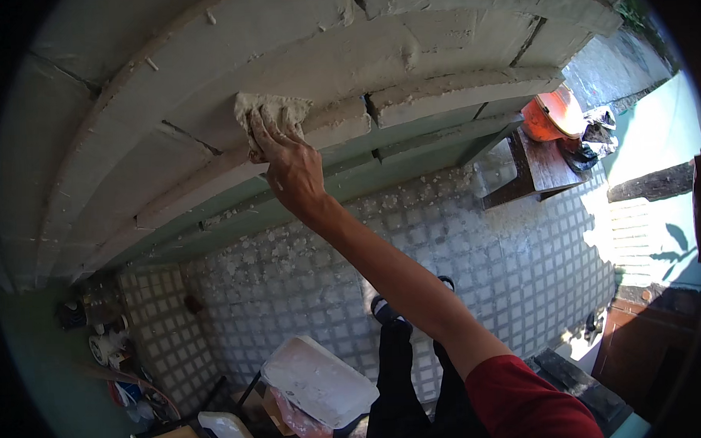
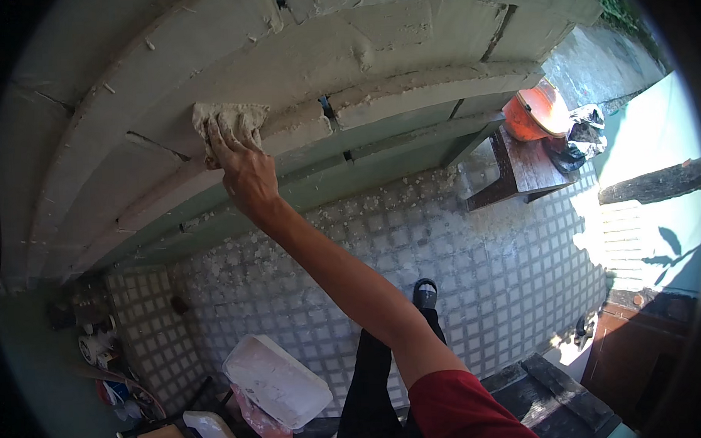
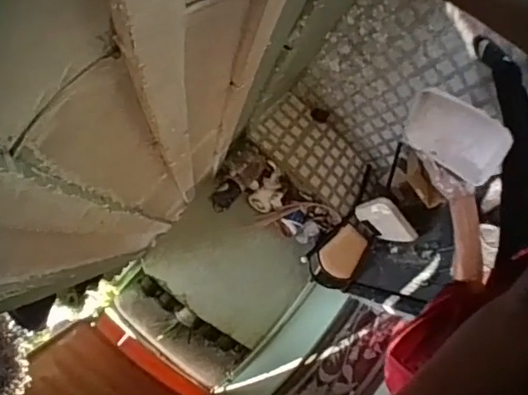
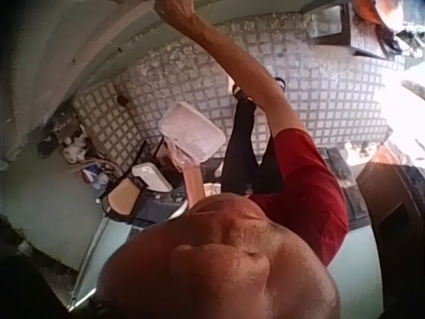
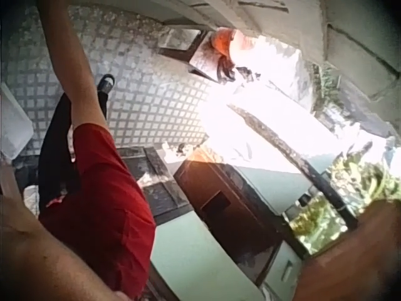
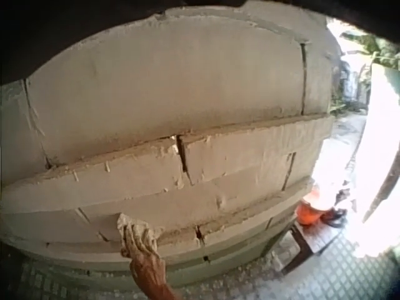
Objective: Applying plaster or joint compound to gaps in a concrete block wall using a putty knife.
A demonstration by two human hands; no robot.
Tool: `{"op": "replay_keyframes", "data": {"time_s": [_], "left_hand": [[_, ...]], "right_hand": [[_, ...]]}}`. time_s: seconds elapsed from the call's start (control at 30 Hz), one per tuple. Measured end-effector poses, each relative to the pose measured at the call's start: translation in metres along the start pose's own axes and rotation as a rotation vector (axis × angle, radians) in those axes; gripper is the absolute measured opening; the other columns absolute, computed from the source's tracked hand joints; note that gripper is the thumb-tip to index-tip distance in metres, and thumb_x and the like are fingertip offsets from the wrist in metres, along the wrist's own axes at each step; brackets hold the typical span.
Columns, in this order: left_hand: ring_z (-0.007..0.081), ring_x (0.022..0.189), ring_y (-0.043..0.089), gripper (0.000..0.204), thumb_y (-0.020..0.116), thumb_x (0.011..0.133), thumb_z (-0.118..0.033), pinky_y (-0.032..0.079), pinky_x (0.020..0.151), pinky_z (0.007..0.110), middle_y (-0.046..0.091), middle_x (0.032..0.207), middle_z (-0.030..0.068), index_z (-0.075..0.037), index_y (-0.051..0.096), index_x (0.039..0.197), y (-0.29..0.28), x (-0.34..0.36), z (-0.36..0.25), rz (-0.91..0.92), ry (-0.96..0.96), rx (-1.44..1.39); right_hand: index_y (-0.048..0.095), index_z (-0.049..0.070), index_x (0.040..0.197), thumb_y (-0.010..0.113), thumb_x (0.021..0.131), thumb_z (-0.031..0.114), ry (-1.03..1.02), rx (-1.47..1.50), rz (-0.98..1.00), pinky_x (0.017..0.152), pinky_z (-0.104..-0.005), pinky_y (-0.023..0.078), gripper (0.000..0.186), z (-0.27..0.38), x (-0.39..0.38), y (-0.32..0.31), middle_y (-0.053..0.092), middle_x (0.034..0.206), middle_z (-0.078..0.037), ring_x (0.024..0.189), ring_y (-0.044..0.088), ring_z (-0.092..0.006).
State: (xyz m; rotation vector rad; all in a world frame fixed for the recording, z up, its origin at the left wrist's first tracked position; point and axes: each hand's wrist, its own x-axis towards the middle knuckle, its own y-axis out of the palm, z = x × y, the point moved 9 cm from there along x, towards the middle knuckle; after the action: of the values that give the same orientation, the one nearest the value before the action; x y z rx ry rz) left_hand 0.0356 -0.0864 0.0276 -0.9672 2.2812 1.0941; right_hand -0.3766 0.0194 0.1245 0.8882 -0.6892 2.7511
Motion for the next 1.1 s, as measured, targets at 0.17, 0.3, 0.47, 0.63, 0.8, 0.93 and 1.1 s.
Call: {"op": "replay_keyframes", "data": {"time_s": [0.17, 0.3, 0.47, 0.63, 0.8, 0.93, 1.1], "left_hand": [[0.0339, 0.13, 0.042, 0.063, 0.035, 0.097, -0.057, 0.041, 0.104, 0.053, 0.037, 0.147, 0.0085, -0.018, 0.034, 0.146, 0.04, 0.005, 0.014, 0.062, -0.012, -0.019], [0.0339, 0.129, 0.043, 0.064, 0.04, 0.095, -0.056, 0.042, 0.103, 0.052, 0.038, 0.146, 0.0084, -0.017, 0.034, 0.146, 0.054, -0.007, 0.027, -0.015, -0.075, -0.051], [0.0342, 0.13, 0.043, 0.066, 0.045, 0.094, -0.056, 0.041, 0.103, 0.053, 0.04, 0.146, 0.0082, -0.017, 0.035, 0.146, 0.053, -0.012, 0.039, -0.011, -0.076, 0.034], [0.0342, 0.127, 0.045, 0.065, 0.042, 0.095, -0.056, 0.042, 0.103, 0.052, 0.042, 0.144, 0.0085, -0.015, 0.036, 0.145, 0.058, -0.014, 0.033, -0.056, -0.057, 0.014], [0.0344, 0.129, 0.043, 0.068, 0.039, 0.094, -0.061, 0.041, 0.104, 0.054, 0.038, 0.148, 0.0078, -0.018, 0.035, 0.146, 0.043, -0.005, 0.024, -0.026, -0.059, 0.097], [0.0346, 0.13, 0.042, 0.069, 0.038, 0.093, -0.062, 0.041, 0.104, 0.054, 0.037, 0.148, 0.008, -0.018, 0.034, 0.146, 0.049, 0.001, 0.02, -0.024, -0.065, 0.108], [0.0341, 0.125, 0.048, 0.064, 0.039, 0.096, -0.056, 0.044, 0.101, 0.053, 0.044, 0.142, 0.009, -0.014, 0.036, 0.144, 0.053, 0.006, 0.024, -0.064, -0.072, 0.015]], "right_hand": [[0.059, 0.005, 0.125, 0.049, 0.076, -0.008, -0.051, 0.237, 0.037, 0.091, -0.0432, 0.052, 0.052, -0.034, -0.024, -0.081, 0.063, 0.119, -0.02, 0.108, 0.061, -0.0375], [0.058, -0.008, 0.095, 0.049, 0.077, 0.0, 0.345, 0.204, -0.44, 0.066, -0.0252, 0.045, 0.022, -0.138, -0.007, -0.22, 0.058, 0.075, -0.004, 0.07, 0.05, -0.0111], [0.063, -0.006, 0.107, 0.047, 0.072, 0.002, 0.152, 0.143, -0.48, 0.075, -0.0329, 0.049, 0.039, -0.177, 0.032, -0.284, 0.069, 0.085, -0.015, 0.077, 0.062, -0.0153], [0.062, -0.004, 0.116, 0.045, 0.074, -0.003, 0.068, -0.084, -0.623, 0.081, -0.0355, 0.051, 0.046, -0.128, 0.044, -0.241, 0.069, 0.102, -0.021, 0.09, 0.069, -0.0261], [0.058, 0.002, 0.127, 0.045, 0.071, -0.012, -0.015, -0.106, -0.426, 0.09, -0.0429, 0.052, 0.059, -0.065, 0.044, -0.176, 0.059, 0.122, -0.023, 0.11, 0.061, -0.0364], [0.058, 0.003, 0.127, 0.048, 0.073, -0.01, -0.039, -0.107, -0.303, 0.09, -0.0416, 0.053, 0.057, -0.06, 0.034, -0.171, 0.06, 0.121, -0.021, 0.109, 0.061, -0.0368], [0.061, -0.007, 0.116, 0.052, 0.075, 0.005, 0.111, 0.052, -0.688, 0.075, -0.0273, 0.05, 0.044, -0.158, 0.028, -0.264, 0.071, 0.09, -0.017, 0.085, 0.062, -0.0089]]}}
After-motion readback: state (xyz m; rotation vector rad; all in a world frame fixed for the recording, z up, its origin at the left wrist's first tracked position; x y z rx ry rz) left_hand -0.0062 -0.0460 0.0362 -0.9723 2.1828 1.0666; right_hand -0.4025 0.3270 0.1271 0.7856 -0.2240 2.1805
